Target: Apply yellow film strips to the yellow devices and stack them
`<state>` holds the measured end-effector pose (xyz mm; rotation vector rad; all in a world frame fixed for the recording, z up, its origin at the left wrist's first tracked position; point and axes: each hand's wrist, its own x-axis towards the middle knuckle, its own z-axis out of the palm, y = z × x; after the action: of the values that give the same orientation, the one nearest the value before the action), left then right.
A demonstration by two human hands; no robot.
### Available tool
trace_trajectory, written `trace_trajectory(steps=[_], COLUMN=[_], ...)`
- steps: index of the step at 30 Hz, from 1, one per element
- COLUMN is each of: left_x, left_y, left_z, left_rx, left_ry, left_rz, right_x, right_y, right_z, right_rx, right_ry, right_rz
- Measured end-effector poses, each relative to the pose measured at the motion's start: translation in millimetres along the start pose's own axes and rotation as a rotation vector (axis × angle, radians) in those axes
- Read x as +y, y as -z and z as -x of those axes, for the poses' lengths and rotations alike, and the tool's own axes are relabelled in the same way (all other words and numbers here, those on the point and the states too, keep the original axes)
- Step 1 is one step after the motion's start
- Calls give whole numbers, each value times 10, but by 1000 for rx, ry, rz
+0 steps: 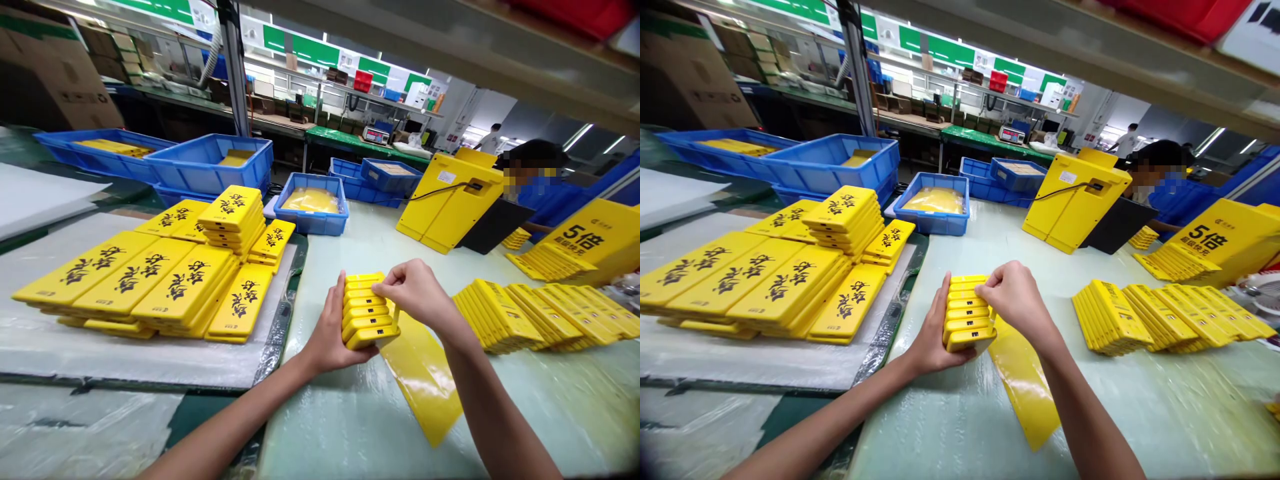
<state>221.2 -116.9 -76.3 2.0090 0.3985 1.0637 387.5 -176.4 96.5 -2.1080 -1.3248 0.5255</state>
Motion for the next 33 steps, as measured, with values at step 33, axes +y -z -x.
trace_trajectory(steps=[33], left_x=[-18], left_y=[-11], left_z=[-21], left_rx=[7], left_ry=[11], left_rz=[27], right_x=[92], right_y=[-1], right_z=[37], right_rx=[-68], right_ry=[-117], right_rz=[-195])
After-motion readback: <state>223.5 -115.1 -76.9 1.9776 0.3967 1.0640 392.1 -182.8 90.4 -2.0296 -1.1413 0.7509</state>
